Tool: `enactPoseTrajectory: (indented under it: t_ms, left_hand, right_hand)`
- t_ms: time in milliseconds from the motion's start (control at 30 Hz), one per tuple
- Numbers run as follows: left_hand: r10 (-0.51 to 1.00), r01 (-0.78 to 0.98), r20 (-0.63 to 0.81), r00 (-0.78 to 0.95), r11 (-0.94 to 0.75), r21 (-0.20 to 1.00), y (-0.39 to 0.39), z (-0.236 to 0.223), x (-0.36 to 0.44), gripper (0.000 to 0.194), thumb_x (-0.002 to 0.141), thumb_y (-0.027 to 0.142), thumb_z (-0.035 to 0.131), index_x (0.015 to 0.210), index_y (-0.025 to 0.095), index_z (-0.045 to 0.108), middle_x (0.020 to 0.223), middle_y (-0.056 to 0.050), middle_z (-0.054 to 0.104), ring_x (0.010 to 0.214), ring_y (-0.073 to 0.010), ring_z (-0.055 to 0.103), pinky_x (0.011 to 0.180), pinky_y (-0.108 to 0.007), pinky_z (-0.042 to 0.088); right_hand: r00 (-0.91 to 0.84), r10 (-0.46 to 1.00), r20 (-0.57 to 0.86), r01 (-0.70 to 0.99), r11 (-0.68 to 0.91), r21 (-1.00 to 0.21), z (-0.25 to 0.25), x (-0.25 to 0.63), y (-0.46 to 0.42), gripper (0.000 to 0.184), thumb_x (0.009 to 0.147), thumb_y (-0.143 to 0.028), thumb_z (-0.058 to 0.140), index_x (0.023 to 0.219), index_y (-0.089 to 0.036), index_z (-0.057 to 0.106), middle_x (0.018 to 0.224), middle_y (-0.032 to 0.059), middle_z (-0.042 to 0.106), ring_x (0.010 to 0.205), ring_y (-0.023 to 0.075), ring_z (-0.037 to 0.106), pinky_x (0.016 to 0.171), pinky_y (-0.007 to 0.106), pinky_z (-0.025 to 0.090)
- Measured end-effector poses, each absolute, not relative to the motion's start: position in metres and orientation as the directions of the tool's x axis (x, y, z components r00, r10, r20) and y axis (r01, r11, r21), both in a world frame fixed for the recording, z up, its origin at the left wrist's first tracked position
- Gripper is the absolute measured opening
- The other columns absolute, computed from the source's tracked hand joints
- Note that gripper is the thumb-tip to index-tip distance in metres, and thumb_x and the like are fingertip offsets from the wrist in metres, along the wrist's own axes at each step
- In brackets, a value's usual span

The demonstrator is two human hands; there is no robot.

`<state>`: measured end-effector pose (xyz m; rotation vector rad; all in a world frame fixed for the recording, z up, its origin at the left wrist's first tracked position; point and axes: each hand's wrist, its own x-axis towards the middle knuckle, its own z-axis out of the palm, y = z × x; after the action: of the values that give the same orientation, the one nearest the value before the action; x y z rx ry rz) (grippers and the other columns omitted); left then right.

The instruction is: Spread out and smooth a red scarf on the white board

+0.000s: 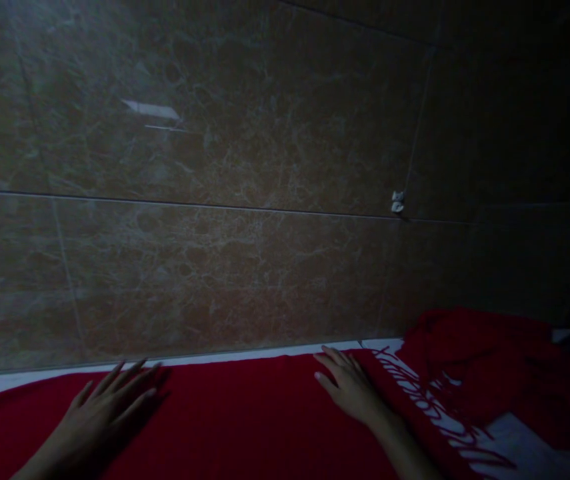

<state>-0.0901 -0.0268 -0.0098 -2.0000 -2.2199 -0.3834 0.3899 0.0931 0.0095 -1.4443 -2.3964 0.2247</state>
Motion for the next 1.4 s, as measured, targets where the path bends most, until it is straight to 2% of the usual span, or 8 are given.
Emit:
enactPoseTrajectory:
  t_ms: [133, 267, 467, 667, 900, 1000, 1167, 1400]
  left_hand:
    - [0.994, 0.998, 0.095, -0.049, 0.053, -0.045, -0.038, -0.013, -0.082, 0.055, 0.09, 0.036, 0.049, 0.142, 0.053, 0.044, 0.162, 0.003, 0.03, 0.151, -0.0407, 0.015, 0.111, -0.077, 0.022]
    - [0.994, 0.987, 0.104, -0.041, 0.056, -0.153, -0.046, -0.007, -0.072, 0.058, 0.089, 0.022, 0.044, 0.141, 0.046, 0.05, 0.161, -0.003, 0.031, 0.15, -0.0446, 0.015, 0.109, -0.082, 0.015]
    - [0.987, 0.994, 0.147, -0.059, 0.071, -0.081, -0.045, -0.007, -0.073, 0.047, 0.092, 0.033, 0.046, 0.136, 0.045, 0.058, 0.16, -0.005, 0.036, 0.149, -0.0456, 0.019, 0.108, -0.081, 0.021]
    - [0.982, 0.994, 0.187, -0.035, 0.053, -0.097, -0.049, -0.007, -0.069, 0.058, 0.088, 0.018, 0.04, 0.138, 0.043, 0.056, 0.158, -0.008, 0.04, 0.148, -0.0473, 0.022, 0.105, -0.085, 0.015]
    - [0.963, 0.997, 0.258, -0.083, 0.081, 0.017, -0.054, -0.003, -0.066, 0.048, 0.094, 0.044, 0.036, 0.133, 0.041, 0.063, 0.153, -0.009, 0.048, 0.147, -0.045, 0.031, 0.107, -0.08, 0.025]
    - [0.95, 0.994, 0.292, -0.108, 0.097, 0.053, -0.052, -0.009, -0.07, 0.049, 0.095, 0.042, 0.034, 0.136, 0.04, 0.061, 0.152, -0.008, 0.051, 0.146, -0.0425, 0.034, 0.108, -0.077, 0.026]
    - [0.944, 0.976, 0.262, -0.201, 0.171, 0.131, -0.039, -0.019, -0.078, 0.054, 0.095, 0.047, 0.03, 0.136, 0.034, 0.064, 0.153, -0.009, 0.049, 0.147, -0.0411, 0.034, 0.112, -0.074, 0.024]
    - [0.949, 0.956, 0.191, -0.251, 0.212, 0.202, -0.036, -0.011, -0.078, 0.063, 0.091, 0.054, 0.035, 0.144, 0.027, 0.057, 0.155, -0.011, 0.046, 0.148, -0.0411, 0.031, 0.115, -0.073, 0.022]
  right_hand:
    - [-0.45, 0.893, -0.025, 0.843, 0.415, -0.341, 0.011, 0.386, 0.088, 0.067, 0.099, -0.064, 0.033, 0.156, -0.029, 0.036, 0.167, 0.0045, 0.02, 0.155, 0.0298, 0.009, 0.121, 0.064, 0.001]
    - [-0.391, 0.915, -0.1, 0.888, 0.347, -0.301, 0.009, 0.386, 0.091, 0.07, 0.099, -0.065, 0.031, 0.159, -0.029, 0.028, 0.168, 0.0024, 0.013, 0.156, 0.0289, 0.003, 0.121, 0.063, -0.005]
    - [-0.384, 0.921, -0.068, 0.888, 0.348, -0.299, 0.003, 0.387, 0.095, 0.07, 0.099, -0.065, 0.031, 0.159, -0.029, 0.03, 0.168, 0.0017, 0.014, 0.156, 0.0278, 0.004, 0.122, 0.061, -0.003]
    - [-0.403, 0.915, -0.008, 0.869, 0.38, -0.316, 0.003, 0.387, 0.091, 0.069, 0.099, -0.063, 0.034, 0.157, -0.027, 0.033, 0.167, 0.0041, 0.019, 0.156, 0.0281, 0.008, 0.122, 0.06, -0.002]
    - [-0.408, 0.913, 0.019, 0.842, 0.384, -0.378, 0.002, 0.387, 0.092, 0.067, 0.097, -0.06, 0.043, 0.154, -0.027, 0.041, 0.165, 0.0068, 0.026, 0.155, 0.0303, 0.014, 0.121, 0.063, 0.0]
    - [-0.365, 0.916, 0.166, 0.785, 0.399, -0.474, -0.007, 0.39, 0.1, 0.058, 0.091, -0.054, 0.054, 0.142, -0.027, 0.057, 0.158, 0.0094, 0.043, 0.15, 0.0322, 0.03, 0.121, 0.063, 0.007]
    - [-0.182, 0.833, 0.523, 0.543, 0.528, -0.652, -0.01, 0.391, 0.111, 0.042, 0.087, -0.036, 0.049, 0.118, -0.018, 0.071, 0.114, 0.0141, 0.069, 0.108, 0.0269, 0.064, 0.102, 0.045, 0.046]
    - [-0.522, 0.813, 0.258, 0.356, 0.483, -0.8, -0.008, 0.367, 0.079, 0.055, 0.073, -0.017, 0.06, 0.127, -0.023, 0.071, 0.083, -0.0012, 0.061, 0.078, 0.0141, 0.057, 0.08, 0.027, 0.048]
